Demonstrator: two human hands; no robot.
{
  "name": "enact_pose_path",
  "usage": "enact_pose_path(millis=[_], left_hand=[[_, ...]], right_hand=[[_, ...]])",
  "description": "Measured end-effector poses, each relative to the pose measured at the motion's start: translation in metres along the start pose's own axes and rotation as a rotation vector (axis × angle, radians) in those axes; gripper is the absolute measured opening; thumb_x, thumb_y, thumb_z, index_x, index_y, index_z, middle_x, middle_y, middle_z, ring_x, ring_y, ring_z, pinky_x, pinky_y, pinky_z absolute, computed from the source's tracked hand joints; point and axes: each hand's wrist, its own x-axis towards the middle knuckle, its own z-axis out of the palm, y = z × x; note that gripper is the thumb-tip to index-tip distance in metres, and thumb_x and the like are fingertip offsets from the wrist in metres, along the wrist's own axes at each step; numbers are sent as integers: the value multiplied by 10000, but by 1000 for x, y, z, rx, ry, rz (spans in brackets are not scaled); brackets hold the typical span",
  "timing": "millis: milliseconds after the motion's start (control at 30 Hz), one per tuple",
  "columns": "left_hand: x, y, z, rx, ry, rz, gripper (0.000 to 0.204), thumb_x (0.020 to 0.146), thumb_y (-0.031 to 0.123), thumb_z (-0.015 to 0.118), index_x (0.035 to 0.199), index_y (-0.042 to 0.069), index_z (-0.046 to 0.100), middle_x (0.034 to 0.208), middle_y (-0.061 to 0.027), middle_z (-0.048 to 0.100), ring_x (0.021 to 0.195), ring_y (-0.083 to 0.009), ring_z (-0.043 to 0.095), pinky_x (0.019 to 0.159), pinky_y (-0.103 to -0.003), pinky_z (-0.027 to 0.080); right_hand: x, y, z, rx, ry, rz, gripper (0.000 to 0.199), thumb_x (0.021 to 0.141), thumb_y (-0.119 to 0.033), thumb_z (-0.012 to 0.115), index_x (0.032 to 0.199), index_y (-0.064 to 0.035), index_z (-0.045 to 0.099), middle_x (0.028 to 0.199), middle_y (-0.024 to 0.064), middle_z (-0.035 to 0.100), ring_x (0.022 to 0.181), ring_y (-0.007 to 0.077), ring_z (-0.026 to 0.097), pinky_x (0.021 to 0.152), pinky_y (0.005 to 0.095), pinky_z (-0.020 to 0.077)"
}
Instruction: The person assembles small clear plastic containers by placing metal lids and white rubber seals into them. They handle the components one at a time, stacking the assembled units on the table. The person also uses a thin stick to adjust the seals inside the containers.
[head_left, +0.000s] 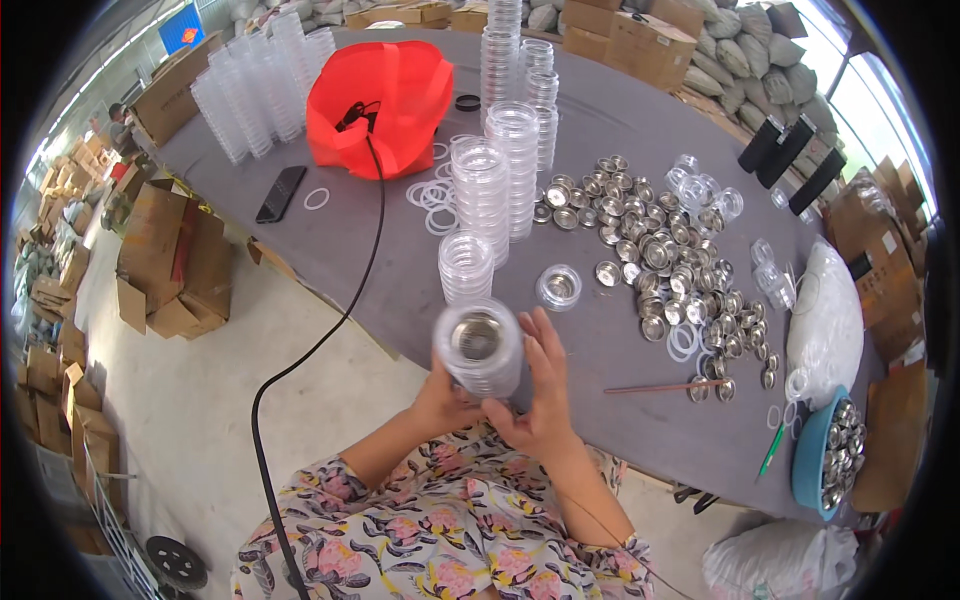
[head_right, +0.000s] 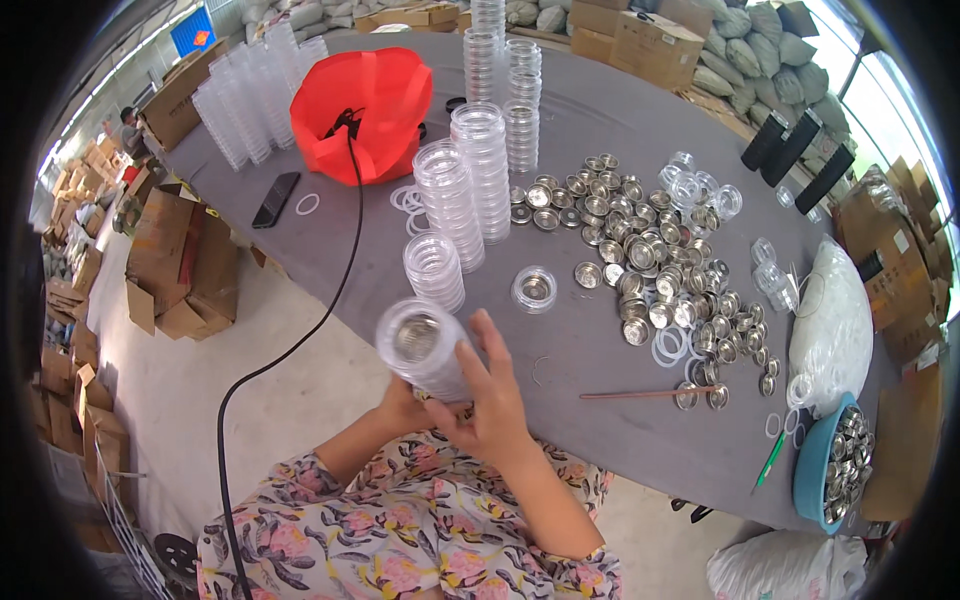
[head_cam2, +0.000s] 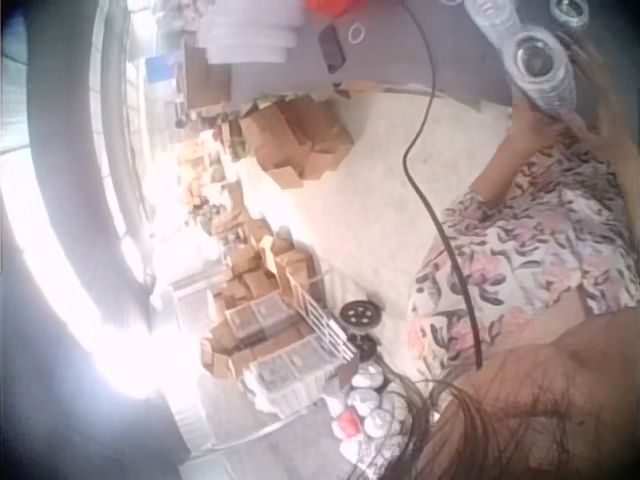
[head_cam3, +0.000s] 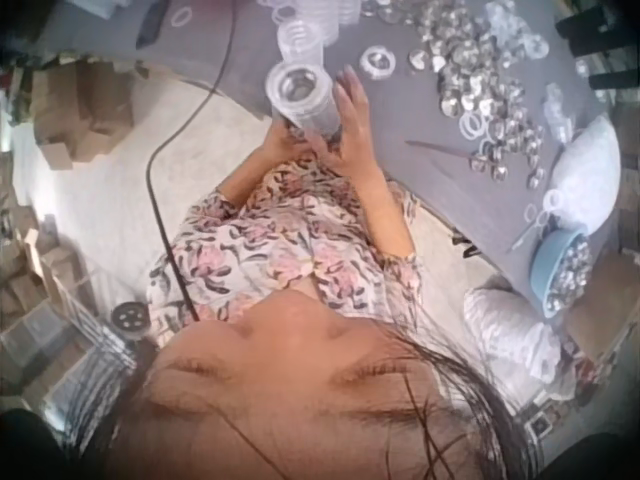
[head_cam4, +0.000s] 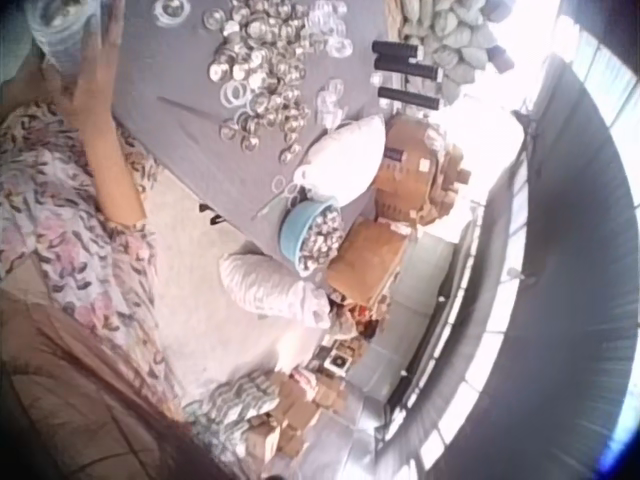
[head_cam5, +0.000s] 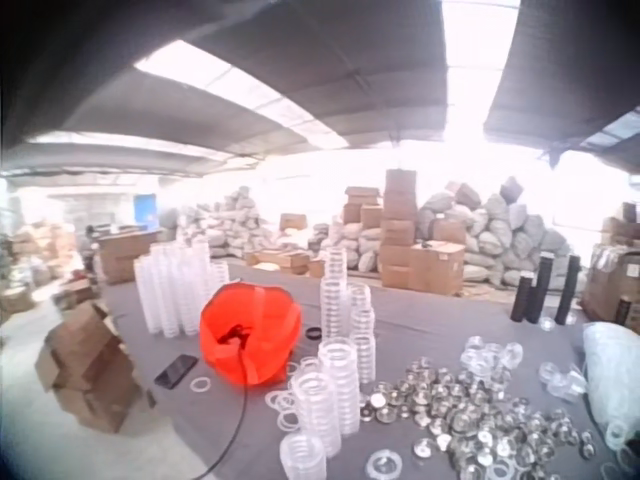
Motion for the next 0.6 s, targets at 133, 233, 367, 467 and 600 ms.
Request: enact_pose_path(millis=[133,233,367,467,600], left_hand=[[-1,17,-40,367,122,171,961,623,162,844,1367,10,256,1299,-167,412,1197,-289,458,1012,-398,356],[4,9,-68,433,271,117,1030,628,156,844,1394,23,169,1315,-180,389,1209,-290,449,1005,-404,370],[37,1,-107,307,349,32,1212,590,110,864,1416,81,-22,1405,-158,261,1286,-277,362,1042,-423,358],[72,-11,-126,259,416,130,1204,609,92,841,1430,50,-39,1407,-161,278,1257,-285,412,1028,-425,377],[96,-44,-145,326,401,87,1290,608,72,829,1437,62,-160,1450,-174,226,1306,-278,357,1039,-405,369]], right_hand=[[0,8,3,63,-5,18,752,767,-166,688,1404,-71,300,1420,293,260,1249,435,395,1001,483,368],[-3,15,1,60,-14,97,763,760,-149,687,1400,-30,289,1420,284,269,1271,424,369,1026,469,342],[-11,27,-6,7,-9,178,773,743,-113,683,1388,22,279,1412,268,298,1290,409,341,1054,454,301],[-25,38,-19,-61,-1,305,781,732,-96,680,1387,29,273,1404,259,317,1275,409,356,1053,460,295],[-58,53,-33,-184,-4,418,767,745,-103,661,1387,36,264,1399,256,326,1260,403,370,1051,461,294]])
